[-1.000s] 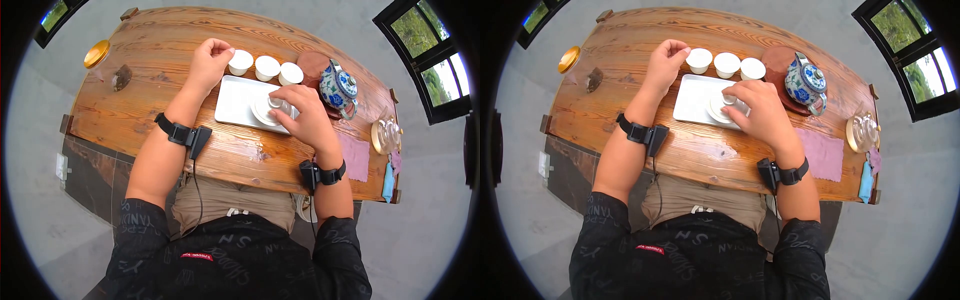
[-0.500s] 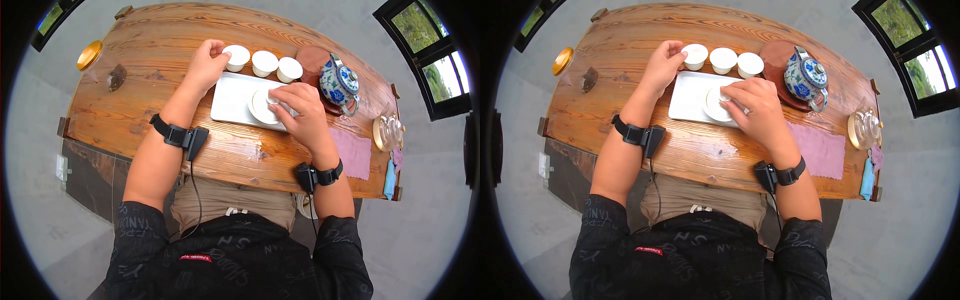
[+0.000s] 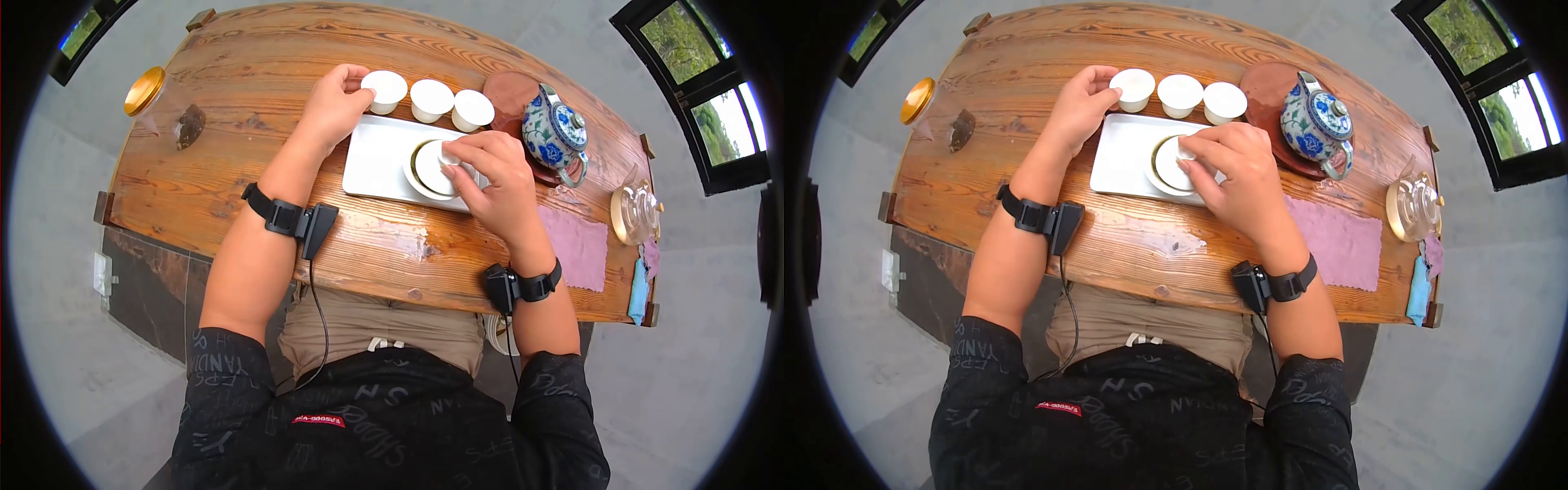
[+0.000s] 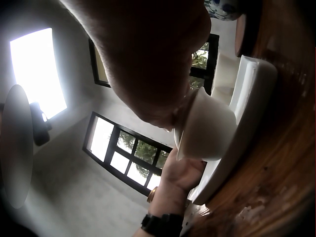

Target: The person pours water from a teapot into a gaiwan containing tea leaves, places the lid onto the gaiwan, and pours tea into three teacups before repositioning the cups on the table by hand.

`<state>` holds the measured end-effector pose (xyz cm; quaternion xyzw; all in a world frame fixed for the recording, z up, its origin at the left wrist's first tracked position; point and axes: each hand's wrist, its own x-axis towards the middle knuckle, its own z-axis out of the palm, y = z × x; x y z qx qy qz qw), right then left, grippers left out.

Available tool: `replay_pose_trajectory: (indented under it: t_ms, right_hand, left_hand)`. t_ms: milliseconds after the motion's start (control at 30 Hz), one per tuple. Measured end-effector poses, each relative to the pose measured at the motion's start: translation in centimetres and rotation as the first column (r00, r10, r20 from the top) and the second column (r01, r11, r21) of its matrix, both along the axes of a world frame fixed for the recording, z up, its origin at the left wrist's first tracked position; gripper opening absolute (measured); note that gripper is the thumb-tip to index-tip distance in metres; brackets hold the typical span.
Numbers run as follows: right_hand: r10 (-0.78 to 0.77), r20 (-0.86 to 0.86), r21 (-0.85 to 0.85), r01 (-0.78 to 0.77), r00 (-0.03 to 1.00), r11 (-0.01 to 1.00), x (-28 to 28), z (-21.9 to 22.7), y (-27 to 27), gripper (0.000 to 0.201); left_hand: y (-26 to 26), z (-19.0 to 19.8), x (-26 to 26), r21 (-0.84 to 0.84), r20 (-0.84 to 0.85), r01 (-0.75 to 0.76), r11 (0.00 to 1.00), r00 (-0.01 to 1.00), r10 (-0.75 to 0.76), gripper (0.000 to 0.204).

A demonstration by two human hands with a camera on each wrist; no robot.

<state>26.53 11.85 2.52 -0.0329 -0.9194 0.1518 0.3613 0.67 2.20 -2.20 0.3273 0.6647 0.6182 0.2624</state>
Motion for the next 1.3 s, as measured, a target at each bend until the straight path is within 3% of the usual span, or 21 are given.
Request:
replay_pose_trajectory:
  t_ms: [367, 1300]
  right_hand:
    - [-0.032, -0.038, -0.094, 0.029, 0.999, 0.995, -0.4, -0.3, -0.2, 0.022]
    - [-0.046, 0.022, -0.034, 0.047, 0.999, 0.998, -0.2, -0.2, -0.4, 0.024]
  left_hand:
    - [-0.2, 0.6, 0.5, -0.045, -0.044, -0.012, 0.999, 0.999, 0.010, 0.038]
    - [0.2, 0.0, -0.2, -0.024, -0.009, -0.010, 1.000, 1.000, 0.010, 0.039]
